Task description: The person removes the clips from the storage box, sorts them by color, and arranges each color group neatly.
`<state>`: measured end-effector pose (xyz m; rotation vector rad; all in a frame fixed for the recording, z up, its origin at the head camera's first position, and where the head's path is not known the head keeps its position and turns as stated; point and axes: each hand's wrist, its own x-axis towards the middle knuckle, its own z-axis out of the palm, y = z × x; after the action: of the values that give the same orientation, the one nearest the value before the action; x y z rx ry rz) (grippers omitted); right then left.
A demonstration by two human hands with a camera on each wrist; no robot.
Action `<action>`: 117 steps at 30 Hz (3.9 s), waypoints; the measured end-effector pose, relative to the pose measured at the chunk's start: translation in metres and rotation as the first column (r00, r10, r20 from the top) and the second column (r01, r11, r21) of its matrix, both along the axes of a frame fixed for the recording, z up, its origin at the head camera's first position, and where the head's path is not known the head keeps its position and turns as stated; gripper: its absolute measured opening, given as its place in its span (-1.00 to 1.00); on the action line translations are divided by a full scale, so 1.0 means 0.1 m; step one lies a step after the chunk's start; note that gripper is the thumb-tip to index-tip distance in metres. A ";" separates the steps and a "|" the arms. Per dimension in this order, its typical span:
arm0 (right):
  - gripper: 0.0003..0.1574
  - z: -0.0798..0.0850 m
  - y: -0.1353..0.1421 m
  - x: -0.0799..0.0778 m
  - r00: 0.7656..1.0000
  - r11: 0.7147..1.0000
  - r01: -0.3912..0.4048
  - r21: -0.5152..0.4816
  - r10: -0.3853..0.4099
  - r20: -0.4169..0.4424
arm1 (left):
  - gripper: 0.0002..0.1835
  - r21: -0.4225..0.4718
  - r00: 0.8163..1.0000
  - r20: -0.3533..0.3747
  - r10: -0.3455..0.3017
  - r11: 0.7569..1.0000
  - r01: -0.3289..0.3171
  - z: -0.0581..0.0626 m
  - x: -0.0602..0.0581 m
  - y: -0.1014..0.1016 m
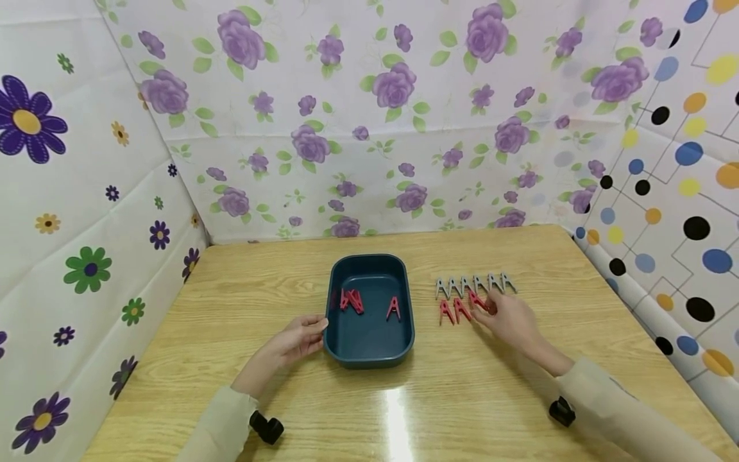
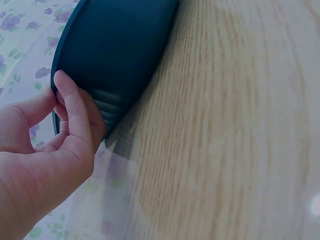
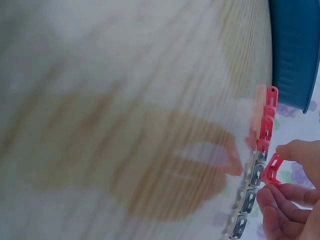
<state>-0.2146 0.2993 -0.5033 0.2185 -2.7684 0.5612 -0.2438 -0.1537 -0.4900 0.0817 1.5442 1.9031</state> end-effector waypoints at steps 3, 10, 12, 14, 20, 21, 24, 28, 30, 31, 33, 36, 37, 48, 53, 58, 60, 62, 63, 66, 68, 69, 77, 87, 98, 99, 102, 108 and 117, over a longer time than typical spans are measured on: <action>-0.61 0.00 0.00 0.01 1.000 1.000 -0.004 0.005 0.004 0.011 | -0.43 0.001 1.000 -0.005 0.000 1.000 0.000 0.00 0.00 -0.01; -0.64 0.02 -0.03 0.01 0.996 1.000 0.010 -0.012 -0.009 0.093 | -0.47 0.008 1.000 -0.013 -0.007 1.000 0.007 0.00 0.00 -0.02; -0.64 0.02 -0.04 0.01 0.993 1.000 0.010 -0.012 -0.009 0.116 | -0.50 0.013 1.000 -0.008 -0.005 1.000 0.006 0.00 0.00 -0.02; -0.62 0.01 -0.04 0.00 0.992 1.000 0.010 -0.006 -0.009 0.126 | -0.52 0.015 1.000 -0.005 -0.003 1.000 0.003 -0.01 0.01 -0.02; -0.56 -0.01 -0.02 -0.01 0.991 1.000 0.003 -0.003 -0.003 0.136 | -0.46 0.018 1.000 -0.006 -0.005 1.000 0.005 -0.01 0.02 -0.01; -0.56 -0.01 -0.03 0.00 0.990 1.000 -0.001 -0.003 0.001 0.141 | -0.45 0.018 1.000 -0.003 -0.003 1.000 0.003 0.00 0.02 -0.01; -0.55 0.01 -0.04 0.02 0.987 1.000 -0.010 -0.002 0.011 0.162 | -0.43 0.016 1.000 0.001 0.005 1.000 -0.005 -0.01 0.02 -0.01; -0.51 0.02 -0.04 0.03 0.986 1.000 -0.015 0.007 0.013 0.169 | -0.42 0.009 1.000 0.005 0.012 1.000 -0.012 -0.01 0.02 0.00; -0.50 0.02 -0.04 0.04 0.987 1.000 -0.018 0.015 0.015 0.161 | -0.41 0.005 1.000 0.001 0.008 1.000 -0.008 -0.01 0.02 0.00; -0.50 0.02 -0.04 0.04 0.987 1.000 -0.018 0.015 0.015 0.160 | -0.41 0.003 1.000 0.003 0.010 1.000 -0.010 -0.01 0.02 0.00; -0.50 0.02 -0.03 0.04 0.987 1.000 -0.020 0.014 0.018 0.159 | -0.40 0.002 1.000 -0.002 0.006 1.000 -0.006 -0.01 0.02 0.00; -0.51 0.02 -0.02 0.04 0.985 1.000 -0.022 0.009 0.020 0.170 | -0.39 0.002 1.000 -0.005 0.004 1.000 -0.004 -0.01 0.02 0.00; -0.52 0.02 -0.02 0.03 0.984 1.000 -0.020 0.007 0.019 0.174 | -0.39 0.004 1.000 -0.004 0.005 1.000 -0.005 -0.01 0.02 0.00; -0.59 0.08 -0.02 -0.01 0.994 1.000 0.000 0.002 0.000 0.111 | -0.40 0.005 1.000 0.000 0.006 1.000 -0.006 -0.02 0.01 -0.01; -0.70 0.11 -0.06 -0.06 0.998 1.000 -0.010 0.003 0.010 0.066 | -0.37 -0.008 1.000 0.004 0.016 1.000 -0.016 -0.02 0.01 -0.01; -0.86 0.13 -0.11 -0.10 0.999 0.999 -0.032 -0.011 0.032 0.022 | -0.48 -0.011 1.000 0.009 0.022 1.000 -0.022 -0.02 0.01 -0.01; -0.88 0.15 -0.15 -0.11 0.999 0.999 -0.045 -0.010 0.045 -0.014 | -0.52 -0.008 1.000 0.003 0.015 1.000 -0.015 -0.02 0.01 -0.01; -0.88 0.16 -0.18 -0.13 0.996 0.998 -0.063 0.000 0.063 -0.059 | -0.56 -0.005 1.000 0.002 0.014 1.000 -0.014 -0.02 0.01 -0.01; -0.89 0.17 -0.19 -0.14 0.994 0.997 -0.071 0.003 0.071 -0.077 | -0.56 -0.003 1.000 -0.002 0.010 1.000 -0.010 -0.02 0.01 -0.01; -0.89 0.19 -0.25 -0.17 0.989 0.996 -0.088 0.008 0.088 -0.122 | -0.57 0.000 1.000 -0.008 0.005 1.000 -0.005 -0.03 0.00 -0.01; -0.90 0.19 -0.28 -0.19 0.985 0.995 -0.099 0.007 0.099 -0.139 | -0.61 0.002 1.000 -0.006 0.008 1.000 -0.008 -0.03 0.00 -0.01; -0.90 0.19 -0.30 -0.19 0.984 0.995 -0.104 0.006 0.104 -0.146 | -0.64 0.002 1.000 -0.008 0.007 1.000 -0.007 -0.03 0.00 -0.01; -0.88 0.18 -0.44 -0.24 0.977 0.989 -0.148 -0.018 0.143 -0.155 | -0.73 0.011 1.000 -0.008 0.003 1.000 -0.003 -0.04 -0.01 -0.02; -0.84 0.23 -0.65 -0.27 0.950 0.973 -0.227 -0.051 0.210 -0.230 | -0.51 0.019 1.000 -0.005 -0.001 1.000 0.001 -0.01 0.01 -0.02; -0.87 0.31 -0.86 -0.32 0.906 0.950 -0.309 -0.035 0.284 -0.314 | -0.53 0.040 1.000 0.010 -0.003 0.999 0.002 0.00 0.02 -0.03; -0.86 0.31 -0.87 -0.32 0.900 0.948 -0.317 -0.030 0.291 -0.324 | -0.52 0.041 1.000 0.012 0.002 0.999 -0.002 0.00 0.02 -0.03; -0.85 0.33 -0.93 -0.32 0.897 0.939 -0.341 -0.037 0.313 -0.313 | -0.54 0.038 1.000 0.008 0.001 0.999 -0.001 -0.01 0.02 -0.03; -0.81 0.36 -1.03 -0.33 0.871 0.908 -0.420 -0.003 0.402 -0.281 | -0.61 0.039 1.000 -0.005 -0.007 0.999 0.007 -0.03 0.01 -0.04; -0.82 0.35 -1.16 -0.36 0.754 0.808 -0.564 0.170 0.588 -0.293 | -0.54 0.038 1.000 -0.004 -0.001 0.999 0.002 -0.01 0.02 -0.02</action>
<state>-0.2508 0.1836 -0.4680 1.1119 -2.3530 0.5013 -0.2416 -0.1562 -0.4907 0.1039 1.5103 1.9328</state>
